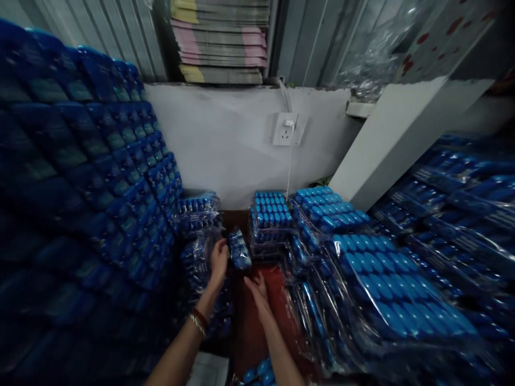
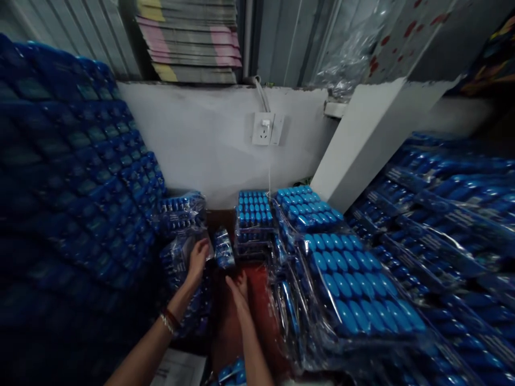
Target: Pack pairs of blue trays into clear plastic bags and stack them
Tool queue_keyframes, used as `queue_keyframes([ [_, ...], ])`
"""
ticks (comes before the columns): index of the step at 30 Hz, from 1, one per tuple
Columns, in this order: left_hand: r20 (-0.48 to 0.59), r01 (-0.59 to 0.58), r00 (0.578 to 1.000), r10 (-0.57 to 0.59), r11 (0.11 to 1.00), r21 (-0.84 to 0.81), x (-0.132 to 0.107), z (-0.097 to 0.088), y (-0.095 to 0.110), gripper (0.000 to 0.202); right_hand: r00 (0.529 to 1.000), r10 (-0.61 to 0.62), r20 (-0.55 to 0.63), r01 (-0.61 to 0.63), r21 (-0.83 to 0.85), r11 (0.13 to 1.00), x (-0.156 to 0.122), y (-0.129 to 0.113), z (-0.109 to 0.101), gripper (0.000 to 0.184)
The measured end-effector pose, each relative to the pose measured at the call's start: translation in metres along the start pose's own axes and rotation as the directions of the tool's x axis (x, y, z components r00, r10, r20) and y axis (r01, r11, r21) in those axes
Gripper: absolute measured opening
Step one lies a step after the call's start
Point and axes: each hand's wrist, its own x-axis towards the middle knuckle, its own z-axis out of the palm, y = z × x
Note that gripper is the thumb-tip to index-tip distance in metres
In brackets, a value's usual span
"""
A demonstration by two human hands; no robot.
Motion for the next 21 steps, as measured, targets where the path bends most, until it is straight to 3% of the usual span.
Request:
queue_keyframes([
  [3, 0.091, 0.024, 0.996, -0.02, 0.999, -0.041, -0.028, -0.014, -0.014, 0.021, 0.994, -0.108, -0.012, 0.103, -0.209, 0.972, -0.001, -0.013, 0.033, 0.087],
  [6, 0.093, 0.155, 0.984, -0.149, 0.986, -0.061, -0.044, -0.018, -0.03, 0.027, 0.97, -0.235, -0.068, 0.164, -0.53, 0.832, 0.005, -0.028, 0.054, 0.081],
  [9, 0.038, 0.268, 0.963, -0.267, 0.963, -0.02, -0.039, -0.018, -0.04, 0.038, 0.957, -0.281, -0.072, 0.152, -0.699, 0.698, 0.007, -0.03, 0.059, 0.071],
  [12, 0.014, 0.292, 0.956, -0.292, 0.956, -0.022, -0.024, -0.013, -0.042, 0.045, 0.939, -0.342, -0.043, 0.195, -0.751, 0.631, 0.007, -0.019, 0.057, 0.068],
  [16, 0.038, 0.309, 0.951, -0.307, 0.95, -0.052, -0.011, -0.006, -0.044, 0.05, 0.863, -0.505, -0.027, 0.307, -0.765, 0.566, 0.009, -0.008, 0.059, 0.061],
  [19, 0.009, 0.301, 0.953, -0.302, 0.949, -0.096, -0.009, -0.008, -0.052, 0.048, 0.819, -0.571, 0.056, 0.406, -0.759, 0.509, 0.015, -0.018, 0.069, 0.066],
  [21, -0.03, 0.242, 0.969, -0.247, 0.963, -0.119, -0.013, -0.013, -0.06, 0.044, 0.832, -0.549, 0.083, 0.399, -0.776, 0.489, 0.02, -0.033, 0.078, 0.072],
])
